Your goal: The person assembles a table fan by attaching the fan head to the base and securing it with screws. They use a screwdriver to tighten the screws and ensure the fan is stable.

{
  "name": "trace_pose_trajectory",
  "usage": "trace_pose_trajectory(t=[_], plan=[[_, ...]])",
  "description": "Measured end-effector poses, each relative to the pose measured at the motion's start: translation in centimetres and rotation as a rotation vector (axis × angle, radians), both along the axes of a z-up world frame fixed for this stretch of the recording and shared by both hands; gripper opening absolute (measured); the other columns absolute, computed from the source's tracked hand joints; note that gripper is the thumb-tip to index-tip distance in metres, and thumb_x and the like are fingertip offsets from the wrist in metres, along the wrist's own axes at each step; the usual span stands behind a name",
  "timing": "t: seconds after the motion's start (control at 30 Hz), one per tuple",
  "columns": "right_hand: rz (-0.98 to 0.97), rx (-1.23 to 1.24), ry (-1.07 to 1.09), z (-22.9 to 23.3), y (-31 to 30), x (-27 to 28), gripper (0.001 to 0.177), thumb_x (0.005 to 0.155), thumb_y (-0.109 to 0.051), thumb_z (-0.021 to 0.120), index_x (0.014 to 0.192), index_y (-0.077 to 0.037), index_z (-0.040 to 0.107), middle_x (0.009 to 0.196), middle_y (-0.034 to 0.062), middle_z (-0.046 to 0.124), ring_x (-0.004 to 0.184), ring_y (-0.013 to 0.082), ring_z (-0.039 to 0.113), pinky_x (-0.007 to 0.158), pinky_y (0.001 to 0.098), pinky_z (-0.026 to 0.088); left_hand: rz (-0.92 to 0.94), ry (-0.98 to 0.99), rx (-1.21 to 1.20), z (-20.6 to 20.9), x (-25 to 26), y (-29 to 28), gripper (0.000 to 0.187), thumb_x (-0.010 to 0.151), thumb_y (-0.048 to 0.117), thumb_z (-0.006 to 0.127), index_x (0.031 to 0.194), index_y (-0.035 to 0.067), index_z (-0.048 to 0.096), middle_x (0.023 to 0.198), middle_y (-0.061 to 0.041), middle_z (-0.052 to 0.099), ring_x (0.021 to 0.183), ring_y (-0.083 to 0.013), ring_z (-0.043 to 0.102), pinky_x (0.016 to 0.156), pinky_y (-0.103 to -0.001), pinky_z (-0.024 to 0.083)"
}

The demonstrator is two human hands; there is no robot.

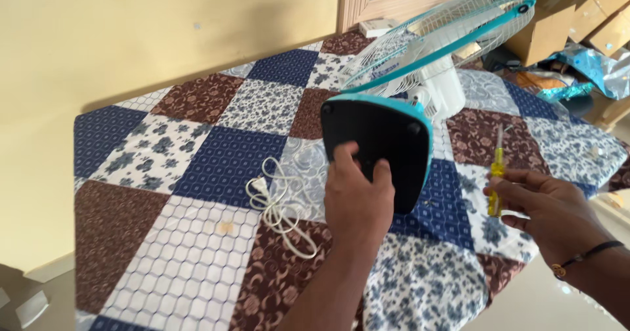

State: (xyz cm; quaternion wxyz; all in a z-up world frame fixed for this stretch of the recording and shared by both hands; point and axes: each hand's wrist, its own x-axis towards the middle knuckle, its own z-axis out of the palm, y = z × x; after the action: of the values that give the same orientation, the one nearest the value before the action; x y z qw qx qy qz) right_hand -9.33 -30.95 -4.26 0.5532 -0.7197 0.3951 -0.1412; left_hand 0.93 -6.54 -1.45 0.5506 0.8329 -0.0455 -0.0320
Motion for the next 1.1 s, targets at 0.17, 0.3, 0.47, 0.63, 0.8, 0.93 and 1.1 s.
trace_pose_trajectory(t=[0.17, 0.3, 0.47, 0.63, 0.8, 0.93, 1.1], plan=[[0.136, 0.072, -0.018, -1.2, -5.9, 3.5, 0.03, 0.092, -0.023, 0.069, 0.114, -0.002, 0.074, 0.099, 0.0082, 0.074, 0.085, 0.0185, 0.069, 0.077, 0.0364, 0.055, 0.295, -0.18, -0.089, 1.3, 3.3, -6.2, 0.069, 0.095, 0.047, 0.06, 0.145, 0.004, 0.041, 0.138, -0.023, 0.05, 0.123, -0.0417, 0.056, 0.098, -0.05, 0.051], [0.282, 0.101, -0.05, -1.8, -12.4, 7.0, 0.032, 0.086, -0.02, 0.074, 0.11, 0.001, 0.074, 0.092, 0.0092, 0.074, 0.078, 0.0183, 0.068, 0.072, 0.0358, 0.057, 0.429, -0.042, -0.1, 2.5, 5.7, -10.0, 0.085, 0.092, 0.056, 0.06, 0.15, 0.001, 0.032, 0.142, -0.026, 0.044, 0.128, -0.0417, 0.053, 0.103, -0.05, 0.05], [0.417, 0.064, 0.041, -1.9, -18.6, 11.6, 0.03, 0.088, -0.022, 0.076, 0.105, 0.003, 0.075, 0.083, 0.0108, 0.069, 0.068, 0.0186, 0.061, 0.062, 0.0341, 0.048, 0.547, 0.089, -0.045, 3.2, 6.8, -13.4, 0.11, 0.084, 0.061, 0.07, 0.155, -0.002, 0.015, 0.154, -0.028, 0.027, 0.14, -0.0444, 0.039, 0.109, -0.05, 0.044], [0.468, 0.053, 0.092, -2.2, -21.5, 14.4, 0.023, 0.09, -0.016, 0.071, 0.103, 0.003, 0.071, 0.085, 0.0127, 0.071, 0.069, 0.0199, 0.067, 0.066, 0.0344, 0.056, 0.673, 0.21, -0.015, 3.3, 6.9, -15.3, 0.11, 0.08, 0.045, 0.079, 0.157, -0.002, 0.016, 0.15, -0.026, 0.038, 0.138, -0.0416, 0.047, 0.112, -0.047, 0.044], [0.478, 0.153, 0.068, -2.7, -23.9, 14.7, 0.017, 0.098, -0.014, 0.06, 0.108, 0.0, 0.064, 0.08, 0.014, 0.062, 0.065, 0.0222, 0.059, 0.062, 0.0372, 0.052, 0.687, 0.252, -0.19, 3.2, 6.7, -15.3, 0.079, 0.075, 0.024, 0.076, 0.143, 0.002, 0.041, 0.127, -0.019, 0.061, 0.113, -0.0335, 0.068, 0.098, -0.044, 0.054], [0.602, 0.088, 0.041, -3.6, -24.9, 14.1, 0.019, 0.098, -0.015, 0.06, 0.103, 0.002, 0.067, 0.078, 0.0091, 0.058, 0.062, 0.018, 0.051, 0.058, 0.0344, 0.047, 0.66, 0.179, -0.283, 3.8, 7.6, -15.4, 0.056, 0.077, 0.016, 0.075, 0.125, -0.005, 0.055, 0.11, -0.02, 0.065, 0.097, -0.0316, 0.07, 0.079, -0.047, 0.06], [0.642, 0.141, 0.089, -5.0, -24.6, 12.9, 0.02, 0.1, -0.019, 0.062, 0.106, 0.0, 0.068, 0.076, 0.0095, 0.062, 0.061, 0.0172, 0.051, 0.055, 0.0322, 0.046, 0.633, 0.297, -0.25, 4.2, 9.1, -14.7, 0.06, 0.079, 0.015, 0.074, 0.128, 0.0, 0.044, 0.11, -0.017, 0.058, 0.095, -0.0306, 0.066, 0.07, -0.051, 0.061]])
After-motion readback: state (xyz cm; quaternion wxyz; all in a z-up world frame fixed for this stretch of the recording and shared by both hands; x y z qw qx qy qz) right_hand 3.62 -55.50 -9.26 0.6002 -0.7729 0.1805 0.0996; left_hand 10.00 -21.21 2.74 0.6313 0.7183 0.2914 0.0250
